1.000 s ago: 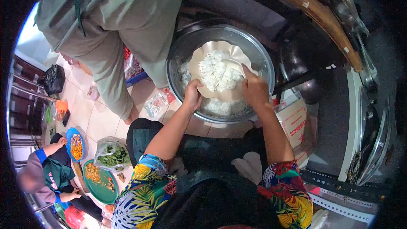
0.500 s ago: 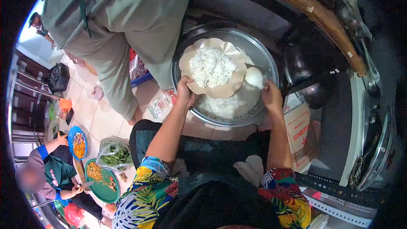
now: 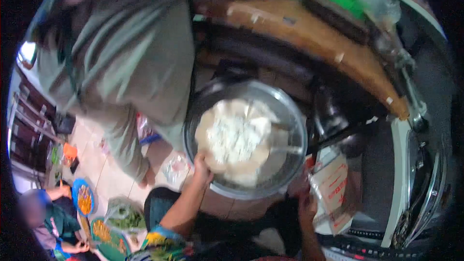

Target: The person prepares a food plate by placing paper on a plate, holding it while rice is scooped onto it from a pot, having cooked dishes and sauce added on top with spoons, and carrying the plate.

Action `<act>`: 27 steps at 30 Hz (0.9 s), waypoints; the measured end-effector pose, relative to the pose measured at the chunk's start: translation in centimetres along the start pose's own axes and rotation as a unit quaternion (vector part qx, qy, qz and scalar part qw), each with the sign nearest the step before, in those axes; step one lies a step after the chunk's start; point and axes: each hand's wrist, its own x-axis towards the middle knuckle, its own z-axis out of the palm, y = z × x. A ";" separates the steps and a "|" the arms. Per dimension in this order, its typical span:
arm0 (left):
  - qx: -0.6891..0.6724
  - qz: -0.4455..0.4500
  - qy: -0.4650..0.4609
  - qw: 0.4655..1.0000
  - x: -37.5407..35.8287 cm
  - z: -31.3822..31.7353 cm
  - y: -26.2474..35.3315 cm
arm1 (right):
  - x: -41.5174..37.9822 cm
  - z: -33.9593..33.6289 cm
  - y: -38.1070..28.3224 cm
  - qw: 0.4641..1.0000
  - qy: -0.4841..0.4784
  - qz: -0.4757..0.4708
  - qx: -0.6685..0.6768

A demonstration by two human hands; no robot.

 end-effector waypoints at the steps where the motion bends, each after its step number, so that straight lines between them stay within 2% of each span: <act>1: -0.013 0.015 -0.007 1.000 -0.7 0.4 -0.1 | 1.0 -2.7 -6.3 0.972 -0.153 0.090 -0.155; 3: -0.004 -0.008 0.013 1.000 -2.8 2.3 1.5 | 0.3 -4.5 -6.4 0.975 -0.164 0.027 -0.149; 4: -0.017 -0.037 0.020 0.999 -4.1 2.7 1.9 | 0.3 -5.6 -7.3 0.975 -0.159 0.038 -0.153; 6: -0.025 -0.079 -0.001 0.997 -5.5 3.0 3.1 | -0.1 -7.2 -10.9 0.966 -0.159 -0.068 -0.192; 7: -0.026 -0.088 -0.005 0.996 -5.9 2.5 3.1 | -0.2 -7.9 -11.6 0.965 -0.157 -0.063 -0.200; 9: 0.028 -0.103 0.028 0.994 -6.8 1.2 2.9 | 0.2 -9.3 -12.6 0.933 -0.313 -0.034 -0.177; 10: 0.023 -0.109 0.021 0.994 -7.6 1.3 3.6 | 1.0 -9.9 -14.9 0.910 -0.369 0.070 -0.175; 11: -0.037 -0.122 -0.050 0.991 -8.2 1.5 4.1 | 2.6 -10.4 -16.7 0.877 -0.417 0.169 -0.168; 12: -0.098 -0.132 -0.117 0.979 -8.9 2.3 5.1 | 3.4 -11.1 -16.6 0.879 -0.412 0.165 -0.175; 13: -0.099 -0.127 -0.130 0.978 -10.4 2.9 5.4 | 3.2 -10.7 -16.8 0.886 -0.408 0.162 -0.149; 15: -0.054 -0.201 -0.039 0.977 -13.0 5.6 7.3 | 4.0 -6.8 -20.5 0.887 -0.420 0.164 -0.104; 16: -0.059 -0.200 -0.040 0.977 -14.6 8.8 9.5 | 4.0 -4.3 -22.9 0.886 -0.426 0.164 -0.082; 18: -0.041 -0.259 -0.018 0.965 -18.4 15.7 15.3 | 3.0 -0.3 -27.8 0.876 -0.449 0.173 -0.037; 19: -0.017 -0.256 -0.064 0.964 -18.6 13.7 14.8 | 2.3 0.4 -29.9 0.868 -0.462 0.182 -0.013; 20: -0.069 -0.299 -0.060 0.950 -20.1 15.0 16.8 | 1.5 -0.3 -31.1 0.858 -0.476 0.193 0.012; 22: -0.007 -0.280 -0.033 0.959 -22.5 19.1 21.0 | 1.6 -4.5 -30.1 0.835 -0.500 0.218 0.073; 24: 0.115 -0.166 -0.001 0.979 -23.4 17.4 21.8 | 2.1 -10.3 -26.4 0.808 -0.515 0.248 0.143; 26: 0.040 -0.171 0.003 0.985 -26.0 21.5 26.9 | 2.8 -14.6 -23.9 0.783 -0.518 0.276 0.208; 27: 0.030 -0.165 -0.034 0.985 -26.1 21.1 28.0 | 5.2 -14.5 -23.3 0.769 -0.517 0.291 0.239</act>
